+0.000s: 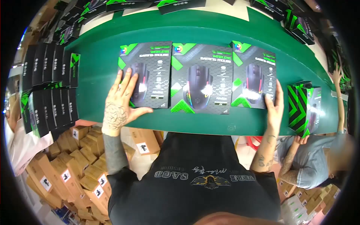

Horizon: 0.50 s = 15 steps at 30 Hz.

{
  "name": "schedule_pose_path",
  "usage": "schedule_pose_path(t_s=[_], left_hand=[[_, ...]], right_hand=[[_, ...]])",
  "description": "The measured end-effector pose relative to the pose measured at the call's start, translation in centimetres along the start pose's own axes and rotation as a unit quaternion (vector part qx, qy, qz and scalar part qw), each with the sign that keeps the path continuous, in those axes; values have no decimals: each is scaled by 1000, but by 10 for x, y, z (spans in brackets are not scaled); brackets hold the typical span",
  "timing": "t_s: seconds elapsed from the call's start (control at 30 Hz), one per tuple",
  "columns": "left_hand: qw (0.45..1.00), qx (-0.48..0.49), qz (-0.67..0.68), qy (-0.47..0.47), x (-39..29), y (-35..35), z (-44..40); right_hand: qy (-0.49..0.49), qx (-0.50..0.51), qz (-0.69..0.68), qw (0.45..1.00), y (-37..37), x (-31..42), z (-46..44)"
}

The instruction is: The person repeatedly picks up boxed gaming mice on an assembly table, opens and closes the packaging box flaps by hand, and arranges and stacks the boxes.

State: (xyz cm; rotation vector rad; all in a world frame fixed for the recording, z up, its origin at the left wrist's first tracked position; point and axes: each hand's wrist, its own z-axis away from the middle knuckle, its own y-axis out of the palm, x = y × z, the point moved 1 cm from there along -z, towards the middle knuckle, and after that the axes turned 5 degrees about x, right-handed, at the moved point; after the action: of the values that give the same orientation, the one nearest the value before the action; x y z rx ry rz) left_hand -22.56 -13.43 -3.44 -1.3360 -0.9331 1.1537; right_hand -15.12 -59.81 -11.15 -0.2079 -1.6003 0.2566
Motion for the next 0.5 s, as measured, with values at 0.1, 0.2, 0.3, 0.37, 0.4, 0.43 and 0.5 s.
schedule_pose_path(t_s=[0.1,0.2,0.3,0.37,0.4,0.43,0.5], left_hand=[[998,-47,-3,51,11,2,1],[980,-188,61,38,22,13,14],[892,-363,-263,-54,50,66,60],[906,-408,-50,-99,53,90,81],[899,-419,60,-111,58,99,95],[893,-412,142,-115,59,110,110],[863,-392,296,-117,55,134,132]], right_hand=[[27,-23,-41,999,-4,-7,-2],[45,-22,-21,999,-4,-13,-1],[61,-11,-76,995,-4,-17,-2],[46,-21,-43,998,-7,-17,0],[36,-24,-32,999,-5,-17,-2],[35,-28,-65,997,-3,-16,-2],[41,-25,-68,997,-3,-18,-2]])
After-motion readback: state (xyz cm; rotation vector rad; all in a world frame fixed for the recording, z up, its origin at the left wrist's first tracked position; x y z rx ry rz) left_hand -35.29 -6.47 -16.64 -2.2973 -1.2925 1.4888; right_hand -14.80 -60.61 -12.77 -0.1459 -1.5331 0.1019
